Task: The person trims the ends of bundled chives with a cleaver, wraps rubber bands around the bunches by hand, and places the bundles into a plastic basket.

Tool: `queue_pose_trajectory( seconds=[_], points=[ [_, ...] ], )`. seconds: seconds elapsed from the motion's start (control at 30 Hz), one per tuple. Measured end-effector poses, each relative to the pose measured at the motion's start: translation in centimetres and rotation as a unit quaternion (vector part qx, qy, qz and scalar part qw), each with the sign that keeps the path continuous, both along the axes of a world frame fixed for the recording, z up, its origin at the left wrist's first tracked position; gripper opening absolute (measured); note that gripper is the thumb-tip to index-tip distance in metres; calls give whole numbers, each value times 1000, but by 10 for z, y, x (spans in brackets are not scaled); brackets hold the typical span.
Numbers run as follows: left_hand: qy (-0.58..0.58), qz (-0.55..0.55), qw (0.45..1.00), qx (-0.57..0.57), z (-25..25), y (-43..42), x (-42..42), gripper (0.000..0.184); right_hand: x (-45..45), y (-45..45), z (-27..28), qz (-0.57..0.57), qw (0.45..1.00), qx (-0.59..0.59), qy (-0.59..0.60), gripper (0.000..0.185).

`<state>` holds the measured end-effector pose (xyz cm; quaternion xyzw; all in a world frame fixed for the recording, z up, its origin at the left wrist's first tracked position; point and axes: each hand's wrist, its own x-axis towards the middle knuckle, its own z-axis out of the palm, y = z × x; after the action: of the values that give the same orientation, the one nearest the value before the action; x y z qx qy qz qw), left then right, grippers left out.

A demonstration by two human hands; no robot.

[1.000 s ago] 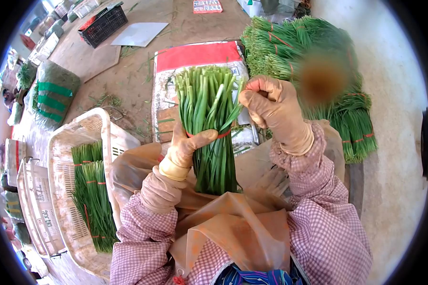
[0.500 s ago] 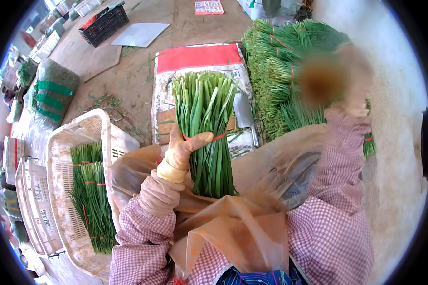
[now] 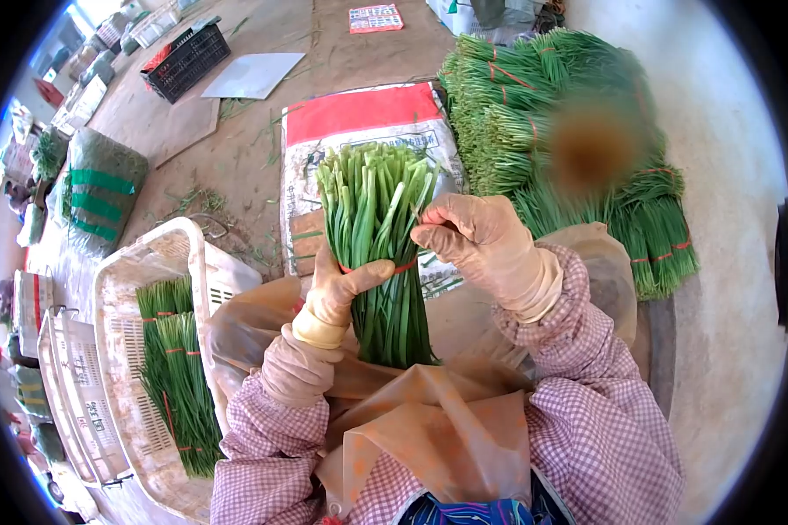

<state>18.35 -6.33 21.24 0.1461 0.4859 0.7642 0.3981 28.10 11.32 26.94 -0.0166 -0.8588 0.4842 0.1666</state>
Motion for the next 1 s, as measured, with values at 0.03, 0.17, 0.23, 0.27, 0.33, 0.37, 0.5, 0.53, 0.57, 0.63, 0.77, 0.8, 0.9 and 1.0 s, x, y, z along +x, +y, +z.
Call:
queue_pose_trajectory(
  seconds=[0.03,0.17,0.23,0.27,0.33,0.37,0.5,0.53,0.57,0.63,0.77,0.8,0.9,1.0],
  points=[
    [6,4,1000,6,0,-1,1,60,-1,3,-2,0,998,49,45,18],
    [13,-2,1000,2,4,1,3,64,1,31,7,-197,978,-5,74,15],
    [15,-8,1000,6,0,2,1,65,4,40,18,-239,945,-167,151,15],
    [15,-11,1000,-4,-3,1,-1,64,6,36,16,-239,944,-168,151,15],
    [14,-14,1000,-16,-7,3,-2,64,11,19,6,-88,986,-12,140,19],
    [11,-15,1000,-11,-8,4,-2,64,12,13,2,-75,986,54,137,23],
    [37,18,999,-14,-6,11,3,66,7,-5,-1,-132,978,156,35,30],
    [36,19,999,-16,-3,12,5,66,5,-4,-2,-132,978,155,35,30],
    [55,23,998,-15,0,12,6,68,3,-3,-3,-104,987,116,30,29],
    [84,33,996,-5,-3,13,4,74,5,4,-1,21,990,-135,34,22],
    [162,50,985,-32,-15,13,2,82,23,33,5,-4,925,-364,105,14],
    [164,52,985,-29,-13,13,3,82,20,31,-3,-2,927,-361,106,14],
    [243,89,965,-47,-11,17,9,94,18,18,-32,-56,998,25,-23,16],
    [303,119,945,-34,-11,20,14,96,28,10,-30,-118,993,21,-3,16]
  ],
)
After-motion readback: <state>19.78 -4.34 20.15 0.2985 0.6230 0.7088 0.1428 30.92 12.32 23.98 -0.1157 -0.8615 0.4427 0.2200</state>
